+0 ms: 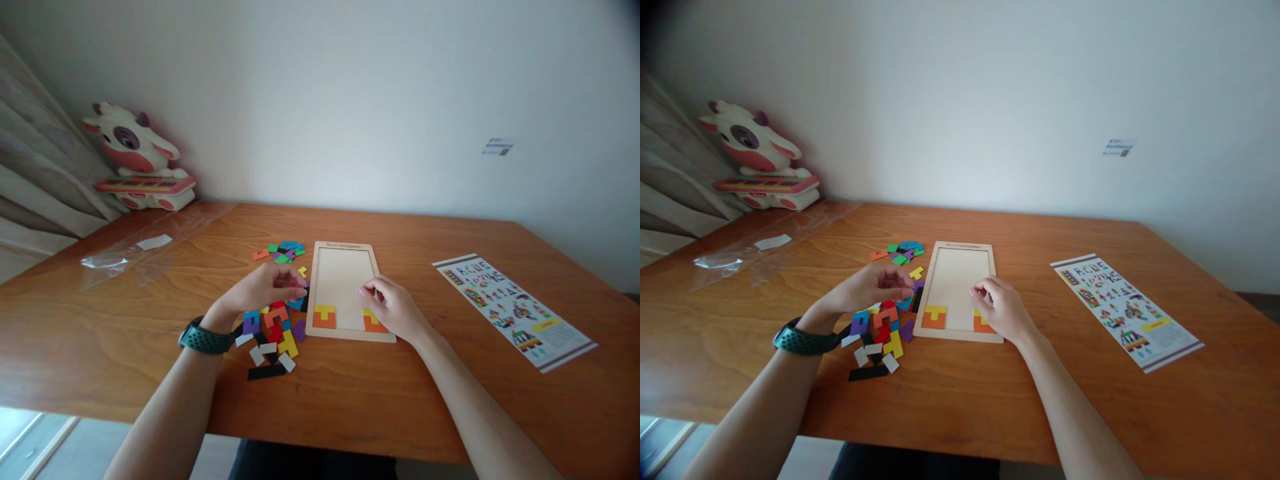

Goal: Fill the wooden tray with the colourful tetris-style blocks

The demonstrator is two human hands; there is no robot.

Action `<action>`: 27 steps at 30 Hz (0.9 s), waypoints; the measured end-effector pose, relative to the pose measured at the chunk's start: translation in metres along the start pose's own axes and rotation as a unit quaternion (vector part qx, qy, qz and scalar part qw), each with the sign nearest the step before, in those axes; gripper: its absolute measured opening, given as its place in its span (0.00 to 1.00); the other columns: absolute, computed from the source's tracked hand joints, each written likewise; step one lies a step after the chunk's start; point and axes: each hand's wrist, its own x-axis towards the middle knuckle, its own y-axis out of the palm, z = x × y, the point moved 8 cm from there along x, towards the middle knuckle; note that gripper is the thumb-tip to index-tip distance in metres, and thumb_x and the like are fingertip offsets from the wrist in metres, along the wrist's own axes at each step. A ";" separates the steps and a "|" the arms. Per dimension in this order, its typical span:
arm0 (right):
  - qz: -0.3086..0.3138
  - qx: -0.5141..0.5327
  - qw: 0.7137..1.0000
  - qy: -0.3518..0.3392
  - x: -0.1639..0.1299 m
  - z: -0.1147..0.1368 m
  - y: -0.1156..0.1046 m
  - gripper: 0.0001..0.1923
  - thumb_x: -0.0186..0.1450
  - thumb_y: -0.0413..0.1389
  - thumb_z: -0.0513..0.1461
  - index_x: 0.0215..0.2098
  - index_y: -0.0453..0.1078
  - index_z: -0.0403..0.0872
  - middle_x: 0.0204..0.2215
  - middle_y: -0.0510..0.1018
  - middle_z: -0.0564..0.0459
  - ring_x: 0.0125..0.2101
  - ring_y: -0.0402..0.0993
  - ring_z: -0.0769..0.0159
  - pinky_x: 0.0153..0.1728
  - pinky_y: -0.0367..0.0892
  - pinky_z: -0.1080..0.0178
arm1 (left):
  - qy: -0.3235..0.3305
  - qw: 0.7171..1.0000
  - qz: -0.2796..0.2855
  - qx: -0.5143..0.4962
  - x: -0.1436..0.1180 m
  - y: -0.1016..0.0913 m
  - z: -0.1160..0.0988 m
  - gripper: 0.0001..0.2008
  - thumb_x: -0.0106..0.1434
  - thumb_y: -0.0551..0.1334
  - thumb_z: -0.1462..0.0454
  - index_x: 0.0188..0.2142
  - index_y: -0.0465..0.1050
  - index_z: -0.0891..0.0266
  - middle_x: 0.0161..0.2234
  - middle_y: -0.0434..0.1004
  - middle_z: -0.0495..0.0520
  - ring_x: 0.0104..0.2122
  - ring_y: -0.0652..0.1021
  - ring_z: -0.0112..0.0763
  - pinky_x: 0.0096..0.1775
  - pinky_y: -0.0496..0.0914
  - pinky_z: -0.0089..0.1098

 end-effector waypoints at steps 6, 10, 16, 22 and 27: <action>0.056 0.147 0.988 -0.006 -0.003 0.032 0.018 0.09 0.69 0.55 0.45 0.41 0.72 0.50 0.34 0.78 0.51 0.32 0.72 0.65 0.35 0.68 0.61 | 0.050 0.987 0.008 -0.153 0.009 0.035 -0.014 0.20 0.56 0.72 0.52 0.35 0.71 0.64 0.30 0.79 0.52 0.33 0.80 0.30 0.37 0.74 0.31; 0.106 0.231 0.967 0.011 -0.008 0.043 0.032 0.10 0.67 0.57 0.44 0.44 0.73 0.49 0.35 0.80 0.52 0.34 0.74 0.64 0.36 0.69 0.62 | 0.067 0.980 -0.005 -0.187 0.013 0.046 -0.016 0.19 0.57 0.72 0.52 0.36 0.72 0.64 0.31 0.78 0.50 0.33 0.80 0.29 0.39 0.75 0.31; 0.101 0.360 0.924 0.079 -0.008 0.033 0.032 0.16 0.70 0.52 0.50 0.45 0.73 0.48 0.31 0.79 0.50 0.33 0.76 0.64 0.36 0.72 0.60 | 0.072 0.980 -0.017 -0.184 0.016 0.047 -0.013 0.19 0.57 0.72 0.53 0.37 0.74 0.65 0.31 0.78 0.50 0.33 0.79 0.28 0.40 0.74 0.31; 0.103 0.354 0.921 0.125 -0.005 0.024 0.033 0.18 0.64 0.59 0.53 0.43 0.73 0.49 0.32 0.79 0.51 0.32 0.77 0.65 0.36 0.74 0.60 | 0.084 0.979 -0.053 -0.180 0.019 0.046 -0.009 0.19 0.57 0.72 0.53 0.37 0.73 0.65 0.32 0.78 0.51 0.33 0.78 0.28 0.40 0.73 0.32; 0.072 0.385 0.907 0.154 -0.005 0.008 0.037 0.19 0.61 0.63 0.53 0.37 0.71 0.48 0.32 0.81 0.50 0.32 0.78 0.64 0.38 0.75 0.57 | 0.077 0.987 -0.047 -0.136 0.022 0.052 -0.003 0.20 0.60 0.69 0.50 0.39 0.74 0.65 0.35 0.78 0.53 0.36 0.78 0.30 0.41 0.73 0.32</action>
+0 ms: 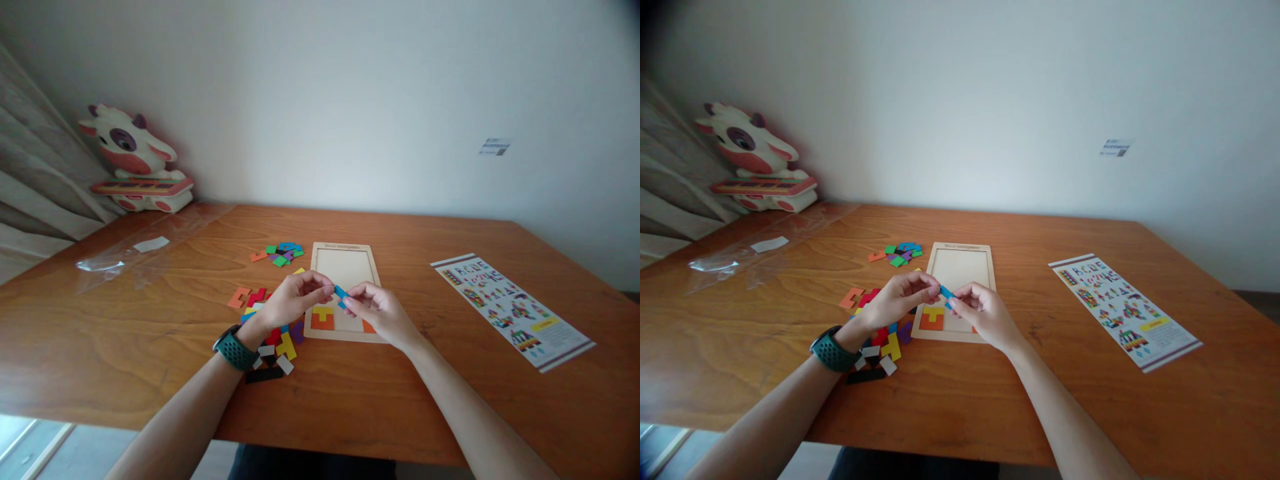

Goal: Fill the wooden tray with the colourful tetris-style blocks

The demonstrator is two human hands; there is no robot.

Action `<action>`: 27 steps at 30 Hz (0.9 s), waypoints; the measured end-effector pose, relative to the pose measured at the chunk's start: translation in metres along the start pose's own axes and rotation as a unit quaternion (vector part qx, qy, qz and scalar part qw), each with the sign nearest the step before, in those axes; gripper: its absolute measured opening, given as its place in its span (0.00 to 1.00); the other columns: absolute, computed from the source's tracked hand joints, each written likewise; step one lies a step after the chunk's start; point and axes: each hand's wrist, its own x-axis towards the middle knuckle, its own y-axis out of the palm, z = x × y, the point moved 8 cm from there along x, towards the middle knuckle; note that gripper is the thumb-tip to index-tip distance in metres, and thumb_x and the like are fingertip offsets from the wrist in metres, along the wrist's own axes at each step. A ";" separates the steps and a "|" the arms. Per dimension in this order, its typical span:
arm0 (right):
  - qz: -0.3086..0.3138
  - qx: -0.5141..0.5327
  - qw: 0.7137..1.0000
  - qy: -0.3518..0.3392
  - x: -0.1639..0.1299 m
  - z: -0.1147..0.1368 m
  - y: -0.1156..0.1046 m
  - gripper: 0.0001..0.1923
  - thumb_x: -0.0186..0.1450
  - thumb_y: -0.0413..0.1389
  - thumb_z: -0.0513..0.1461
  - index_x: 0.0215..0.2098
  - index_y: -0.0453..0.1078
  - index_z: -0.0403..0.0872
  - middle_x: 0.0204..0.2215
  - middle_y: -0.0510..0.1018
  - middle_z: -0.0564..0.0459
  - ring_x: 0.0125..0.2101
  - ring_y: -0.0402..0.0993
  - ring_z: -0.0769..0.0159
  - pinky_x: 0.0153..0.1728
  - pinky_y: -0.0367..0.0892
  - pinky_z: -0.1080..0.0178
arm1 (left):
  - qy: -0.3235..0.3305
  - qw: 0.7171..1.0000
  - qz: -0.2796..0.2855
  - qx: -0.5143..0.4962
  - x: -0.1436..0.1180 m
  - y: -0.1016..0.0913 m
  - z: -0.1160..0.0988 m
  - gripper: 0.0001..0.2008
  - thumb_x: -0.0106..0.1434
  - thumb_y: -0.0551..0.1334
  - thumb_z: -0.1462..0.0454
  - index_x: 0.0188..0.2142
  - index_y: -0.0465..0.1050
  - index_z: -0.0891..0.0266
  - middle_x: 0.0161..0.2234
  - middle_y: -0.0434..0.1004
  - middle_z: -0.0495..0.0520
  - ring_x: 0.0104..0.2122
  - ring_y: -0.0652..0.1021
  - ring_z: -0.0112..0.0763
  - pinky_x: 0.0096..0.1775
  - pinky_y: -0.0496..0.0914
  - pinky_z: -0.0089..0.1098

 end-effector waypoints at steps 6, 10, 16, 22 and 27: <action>-0.030 0.032 0.999 -0.004 0.002 -0.003 -0.009 0.18 0.61 0.64 0.51 0.40 0.70 0.48 0.33 0.79 0.51 0.30 0.78 0.65 0.36 0.76 0.59 | -0.008 1.000 0.009 0.028 -0.001 0.006 0.004 0.21 0.60 0.69 0.50 0.41 0.74 0.65 0.37 0.79 0.54 0.37 0.78 0.30 0.41 0.72 0.31; -0.019 0.046 0.999 -0.021 0.000 0.004 -0.006 0.22 0.62 0.63 0.47 0.52 0.68 0.51 0.34 0.74 0.55 0.30 0.78 0.67 0.36 0.77 0.59 | -0.004 1.000 0.022 0.007 -0.001 0.015 0.006 0.20 0.59 0.70 0.51 0.40 0.73 0.65 0.36 0.79 0.54 0.36 0.79 0.30 0.41 0.72 0.31; 0.026 0.022 0.999 -0.016 -0.003 0.006 0.001 0.23 0.64 0.61 0.44 0.57 0.68 0.53 0.37 0.72 0.55 0.32 0.79 0.69 0.37 0.76 0.62 | -0.008 0.997 0.026 0.066 -0.002 0.019 0.009 0.19 0.58 0.70 0.51 0.39 0.74 0.64 0.33 0.80 0.53 0.32 0.78 0.30 0.35 0.71 0.29; -0.019 -0.084 0.996 -0.004 -0.002 -0.003 -0.015 0.16 0.65 0.59 0.46 0.49 0.70 0.50 0.40 0.74 0.52 0.27 0.78 0.69 0.27 0.73 0.64 | 0.072 0.943 0.008 0.325 -0.005 0.014 -0.001 0.07 0.65 0.64 0.60 0.39 0.77 0.61 0.36 0.80 0.54 0.35 0.77 0.32 0.38 0.71 0.30; -0.082 -0.202 0.976 -0.016 0.000 -0.004 -0.035 0.14 0.63 0.61 0.49 0.40 0.73 0.48 0.33 0.81 0.51 0.26 0.73 0.67 0.29 0.69 0.63 | 0.141 0.906 0.008 0.400 -0.007 0.017 -0.004 0.04 0.65 0.64 0.63 0.37 0.77 0.60 0.41 0.78 0.56 0.42 0.77 0.36 0.48 0.70 0.35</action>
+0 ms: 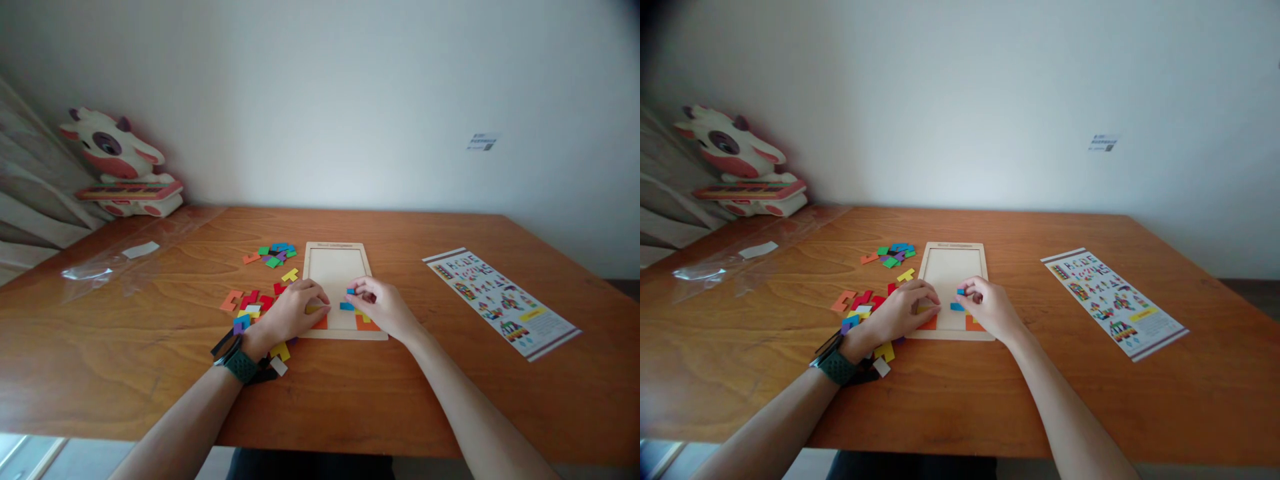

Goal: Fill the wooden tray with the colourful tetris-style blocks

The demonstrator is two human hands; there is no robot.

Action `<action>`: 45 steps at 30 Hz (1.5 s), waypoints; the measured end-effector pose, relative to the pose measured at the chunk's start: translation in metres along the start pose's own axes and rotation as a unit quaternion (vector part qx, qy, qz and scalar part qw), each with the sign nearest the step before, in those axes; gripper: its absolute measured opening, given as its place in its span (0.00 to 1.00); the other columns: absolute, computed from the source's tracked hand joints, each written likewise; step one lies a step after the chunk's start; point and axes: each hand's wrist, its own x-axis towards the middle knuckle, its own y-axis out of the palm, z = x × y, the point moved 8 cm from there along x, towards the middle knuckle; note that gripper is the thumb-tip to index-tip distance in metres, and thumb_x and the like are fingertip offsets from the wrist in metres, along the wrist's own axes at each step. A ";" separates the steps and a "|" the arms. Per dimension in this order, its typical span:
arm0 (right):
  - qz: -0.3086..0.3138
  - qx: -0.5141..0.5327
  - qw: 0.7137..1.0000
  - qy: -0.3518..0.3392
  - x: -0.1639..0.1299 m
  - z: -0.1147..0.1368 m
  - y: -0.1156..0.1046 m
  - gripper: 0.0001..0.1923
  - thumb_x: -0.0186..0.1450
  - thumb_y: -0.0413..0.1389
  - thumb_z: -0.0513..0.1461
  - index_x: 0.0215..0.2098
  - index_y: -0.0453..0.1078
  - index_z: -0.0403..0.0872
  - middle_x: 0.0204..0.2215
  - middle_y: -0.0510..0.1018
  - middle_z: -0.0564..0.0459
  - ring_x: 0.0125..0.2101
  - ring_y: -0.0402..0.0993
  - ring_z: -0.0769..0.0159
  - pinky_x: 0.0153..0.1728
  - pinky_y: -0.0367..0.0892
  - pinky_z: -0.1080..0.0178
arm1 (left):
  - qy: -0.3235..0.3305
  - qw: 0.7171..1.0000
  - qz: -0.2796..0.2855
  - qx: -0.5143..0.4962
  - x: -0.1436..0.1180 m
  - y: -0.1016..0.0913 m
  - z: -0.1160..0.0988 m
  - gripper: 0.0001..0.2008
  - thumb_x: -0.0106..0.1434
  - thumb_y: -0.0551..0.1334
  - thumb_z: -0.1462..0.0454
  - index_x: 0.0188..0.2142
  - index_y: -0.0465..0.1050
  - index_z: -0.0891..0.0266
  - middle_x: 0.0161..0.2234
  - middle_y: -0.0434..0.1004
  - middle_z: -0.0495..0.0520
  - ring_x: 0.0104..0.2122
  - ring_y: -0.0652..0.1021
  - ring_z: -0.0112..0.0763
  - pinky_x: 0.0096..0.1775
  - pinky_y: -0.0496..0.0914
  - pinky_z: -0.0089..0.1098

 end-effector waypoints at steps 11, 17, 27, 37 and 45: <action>0.081 -0.097 0.988 -0.086 0.000 0.011 0.010 0.10 0.66 0.61 0.45 0.43 0.81 0.51 0.37 0.84 0.49 0.34 0.77 0.62 0.38 0.71 0.59 | 0.022 0.998 0.016 0.048 0.001 0.004 -0.004 0.04 0.65 0.64 0.63 0.37 0.78 0.60 0.40 0.78 0.56 0.41 0.77 0.36 0.48 0.70 0.36; 0.117 -0.142 0.976 -0.119 -0.003 0.015 0.010 0.08 0.68 0.59 0.38 0.41 0.80 0.52 0.39 0.81 0.50 0.41 0.76 0.62 0.45 0.69 0.58 | 0.020 0.999 0.022 0.044 0.001 0.005 -0.004 0.03 0.65 0.64 0.64 0.36 0.78 0.61 0.40 0.78 0.56 0.41 0.77 0.36 0.47 0.70 0.35; 0.142 -0.195 0.962 -0.127 -0.010 0.019 0.014 0.07 0.67 0.58 0.36 0.41 0.78 0.52 0.41 0.78 0.52 0.46 0.75 0.60 0.52 0.63 0.54 | 0.012 0.999 0.018 0.044 0.001 0.004 -0.004 0.03 0.63 0.65 0.65 0.35 0.78 0.60 0.40 0.78 0.56 0.41 0.77 0.36 0.48 0.70 0.35; 0.182 -0.238 0.949 -0.098 -0.013 0.019 0.004 0.11 0.60 0.67 0.44 0.41 0.78 0.55 0.44 0.75 0.52 0.50 0.71 0.56 0.54 0.56 0.49 | -0.006 0.998 0.026 0.052 0.001 0.005 -0.004 0.03 0.63 0.65 0.65 0.36 0.79 0.60 0.41 0.78 0.55 0.42 0.77 0.37 0.49 0.70 0.36; 0.166 -0.248 0.944 -0.138 -0.015 0.022 0.013 0.07 0.62 0.64 0.40 0.40 0.79 0.56 0.45 0.75 0.51 0.50 0.70 0.56 0.54 0.55 0.48 | -0.010 0.998 0.027 0.049 0.001 0.004 -0.004 0.04 0.63 0.65 0.64 0.36 0.79 0.60 0.41 0.78 0.56 0.42 0.77 0.37 0.49 0.70 0.37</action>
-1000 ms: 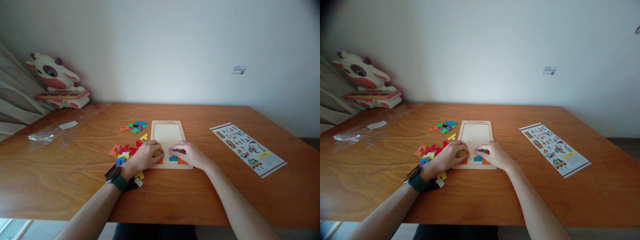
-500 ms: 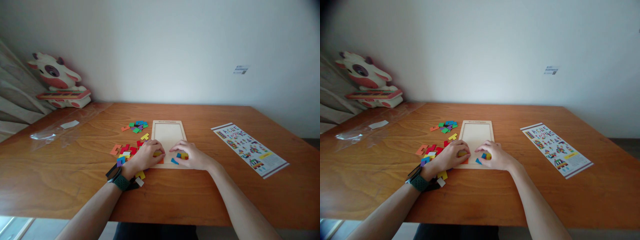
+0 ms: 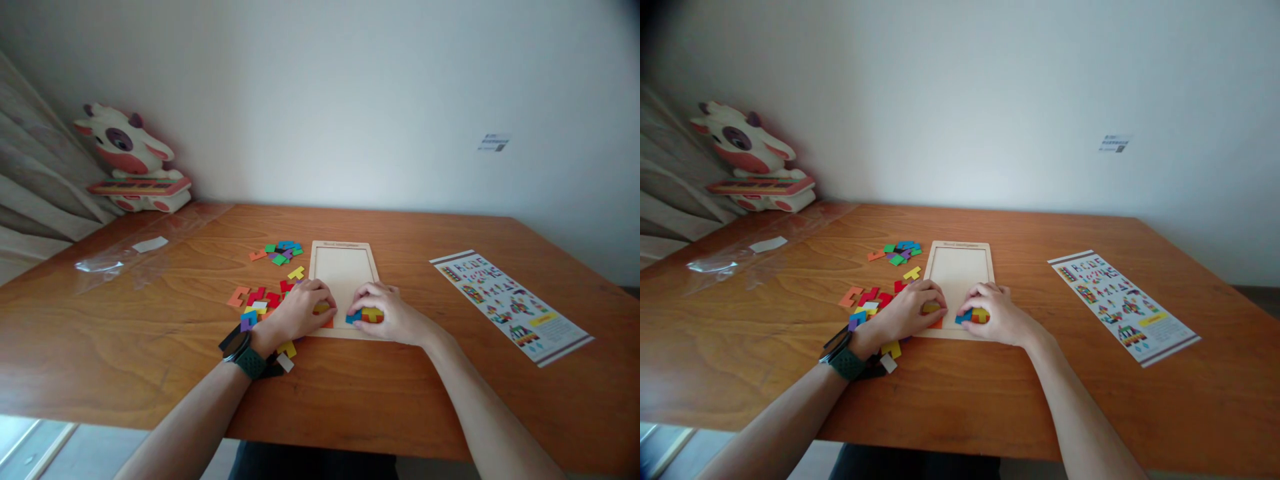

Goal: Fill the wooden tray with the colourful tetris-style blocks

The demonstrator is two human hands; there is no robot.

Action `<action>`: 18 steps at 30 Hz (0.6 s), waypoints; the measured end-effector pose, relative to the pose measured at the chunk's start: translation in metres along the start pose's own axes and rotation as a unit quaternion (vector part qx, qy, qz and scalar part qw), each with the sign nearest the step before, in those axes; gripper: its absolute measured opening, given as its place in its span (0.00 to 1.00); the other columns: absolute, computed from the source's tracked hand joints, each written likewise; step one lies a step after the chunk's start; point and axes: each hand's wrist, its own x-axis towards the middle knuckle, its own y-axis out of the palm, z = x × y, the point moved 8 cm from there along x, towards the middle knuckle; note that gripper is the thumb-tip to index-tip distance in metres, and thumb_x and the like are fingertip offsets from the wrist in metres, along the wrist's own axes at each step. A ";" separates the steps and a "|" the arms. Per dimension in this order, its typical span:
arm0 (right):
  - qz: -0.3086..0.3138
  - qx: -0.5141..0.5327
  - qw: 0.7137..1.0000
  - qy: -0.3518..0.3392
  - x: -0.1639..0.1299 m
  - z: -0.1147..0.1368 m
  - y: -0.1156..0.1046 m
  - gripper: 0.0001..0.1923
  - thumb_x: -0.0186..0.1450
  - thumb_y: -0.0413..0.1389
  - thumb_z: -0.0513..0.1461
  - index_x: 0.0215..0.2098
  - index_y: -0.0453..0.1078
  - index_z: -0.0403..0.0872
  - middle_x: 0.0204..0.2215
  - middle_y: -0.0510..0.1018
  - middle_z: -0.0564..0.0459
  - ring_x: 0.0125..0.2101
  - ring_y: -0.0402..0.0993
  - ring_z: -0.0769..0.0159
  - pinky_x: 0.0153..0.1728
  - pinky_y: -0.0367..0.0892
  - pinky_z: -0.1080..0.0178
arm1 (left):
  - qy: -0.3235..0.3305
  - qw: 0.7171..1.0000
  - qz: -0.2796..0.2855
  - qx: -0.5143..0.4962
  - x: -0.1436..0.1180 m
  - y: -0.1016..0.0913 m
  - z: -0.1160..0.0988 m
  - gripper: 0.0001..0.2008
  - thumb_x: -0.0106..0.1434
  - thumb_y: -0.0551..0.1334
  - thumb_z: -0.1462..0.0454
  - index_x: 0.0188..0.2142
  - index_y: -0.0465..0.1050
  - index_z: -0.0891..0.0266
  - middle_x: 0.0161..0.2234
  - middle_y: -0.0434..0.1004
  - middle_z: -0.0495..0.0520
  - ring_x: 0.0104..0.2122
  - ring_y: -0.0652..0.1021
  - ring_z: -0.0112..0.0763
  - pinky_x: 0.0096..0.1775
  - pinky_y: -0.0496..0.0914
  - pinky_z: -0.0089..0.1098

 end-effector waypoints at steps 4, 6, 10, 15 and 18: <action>-0.004 0.013 1.000 -0.010 -0.001 0.001 -0.001 0.05 0.62 0.64 0.40 0.38 0.79 0.56 0.46 0.76 0.51 0.51 0.70 0.56 0.55 0.56 0.48 | 0.002 1.000 0.001 0.002 0.000 0.000 0.000 0.03 0.63 0.65 0.64 0.35 0.79 0.59 0.41 0.77 0.56 0.42 0.77 0.37 0.49 0.70 0.36; -0.006 0.015 1.000 -0.009 -0.001 0.001 -0.001 0.06 0.62 0.65 0.42 0.39 0.79 0.55 0.45 0.76 0.50 0.50 0.70 0.56 0.55 0.57 0.48 | 0.003 1.000 0.000 0.003 0.000 0.000 0.000 0.04 0.63 0.65 0.64 0.36 0.79 0.59 0.41 0.77 0.56 0.42 0.77 0.37 0.49 0.70 0.36; -0.007 0.006 1.000 -0.003 0.000 0.000 -0.001 0.09 0.62 0.65 0.43 0.41 0.78 0.54 0.43 0.76 0.51 0.48 0.71 0.56 0.54 0.56 0.49 | 0.004 1.000 0.002 0.004 0.000 0.000 0.000 0.04 0.64 0.65 0.64 0.36 0.79 0.60 0.40 0.77 0.56 0.42 0.77 0.37 0.49 0.70 0.36; -0.015 0.010 1.000 -0.001 0.000 0.000 -0.003 0.13 0.59 0.67 0.49 0.36 0.77 0.52 0.39 0.75 0.52 0.45 0.72 0.58 0.54 0.56 0.50 | 0.005 1.000 0.003 0.004 0.000 0.000 -0.001 0.04 0.64 0.65 0.64 0.35 0.79 0.60 0.41 0.77 0.56 0.42 0.77 0.37 0.49 0.70 0.36; -0.006 0.015 1.000 0.000 -0.001 0.003 -0.003 0.14 0.60 0.66 0.52 0.35 0.77 0.53 0.40 0.74 0.52 0.46 0.71 0.57 0.55 0.57 0.50 | 0.005 1.000 0.002 0.003 0.000 0.000 -0.001 0.04 0.64 0.65 0.64 0.35 0.79 0.60 0.41 0.77 0.56 0.42 0.77 0.37 0.48 0.70 0.35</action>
